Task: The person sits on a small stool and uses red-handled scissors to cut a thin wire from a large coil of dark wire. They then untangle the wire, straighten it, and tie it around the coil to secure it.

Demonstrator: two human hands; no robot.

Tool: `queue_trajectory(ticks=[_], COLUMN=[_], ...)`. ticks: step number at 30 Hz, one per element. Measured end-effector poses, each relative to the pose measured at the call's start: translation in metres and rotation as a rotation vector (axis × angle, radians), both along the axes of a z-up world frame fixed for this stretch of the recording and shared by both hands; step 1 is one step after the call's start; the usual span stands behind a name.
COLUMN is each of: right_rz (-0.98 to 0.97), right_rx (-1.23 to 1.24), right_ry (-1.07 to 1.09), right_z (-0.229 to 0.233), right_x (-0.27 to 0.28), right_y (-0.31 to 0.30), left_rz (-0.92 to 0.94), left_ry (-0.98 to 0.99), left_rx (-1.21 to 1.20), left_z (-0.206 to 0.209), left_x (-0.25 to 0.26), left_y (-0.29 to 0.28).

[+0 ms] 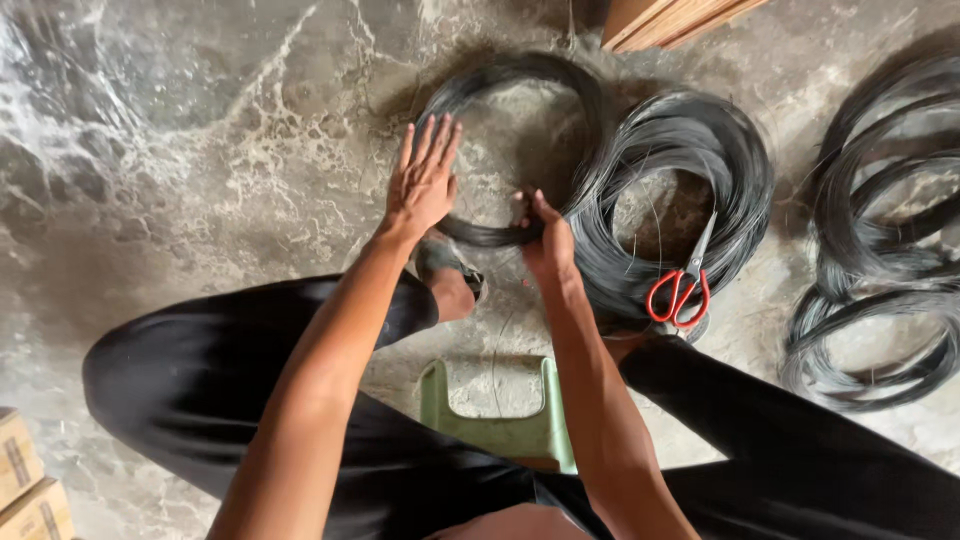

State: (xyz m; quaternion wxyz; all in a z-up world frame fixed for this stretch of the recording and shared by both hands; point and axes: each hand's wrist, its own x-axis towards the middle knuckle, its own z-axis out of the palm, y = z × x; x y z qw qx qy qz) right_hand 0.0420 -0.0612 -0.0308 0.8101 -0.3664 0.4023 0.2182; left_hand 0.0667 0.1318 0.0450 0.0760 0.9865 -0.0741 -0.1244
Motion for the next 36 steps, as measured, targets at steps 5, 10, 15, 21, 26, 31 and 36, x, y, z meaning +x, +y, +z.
queue_trajectory(ticks=[5, 10, 15, 21, 26, 31, 36], right_rz=[0.087, 0.123, 0.167, 0.112, -0.111, -0.145, -0.085], right_rx=[0.099, 0.137, 0.119, 0.039, -0.162, -0.568, -0.963], right_ry=[-0.035, 0.03, 0.063, 0.016, -0.048, -0.172, -0.093], right_z=[0.058, 0.054, 0.049, 0.065, 0.086, 0.167, 0.176], right_x=[-0.003, -0.04, -0.061, -0.048, -0.038, -0.019, -0.023], right_y=[0.006, -0.014, -0.031, -0.035, -0.03, -0.017, -0.028], left_rz=[0.191, 0.132, 0.123, 0.24, 0.341, 0.336, 0.324], left_ry=[0.044, -0.168, -0.478, -0.354, -0.21, -0.455, -0.521], left_rx=[0.166, 0.375, 0.515, 0.166, -0.044, -0.058, -0.149], left_z=[-0.032, -0.084, -0.09, -0.046, 0.013, 0.072, 0.121], left_x=[0.031, 0.024, 0.031, 0.062, 0.083, 0.07, 0.045], left_y=[-0.01, -0.02, -0.003, 0.004, 0.003, -0.015, -0.039])
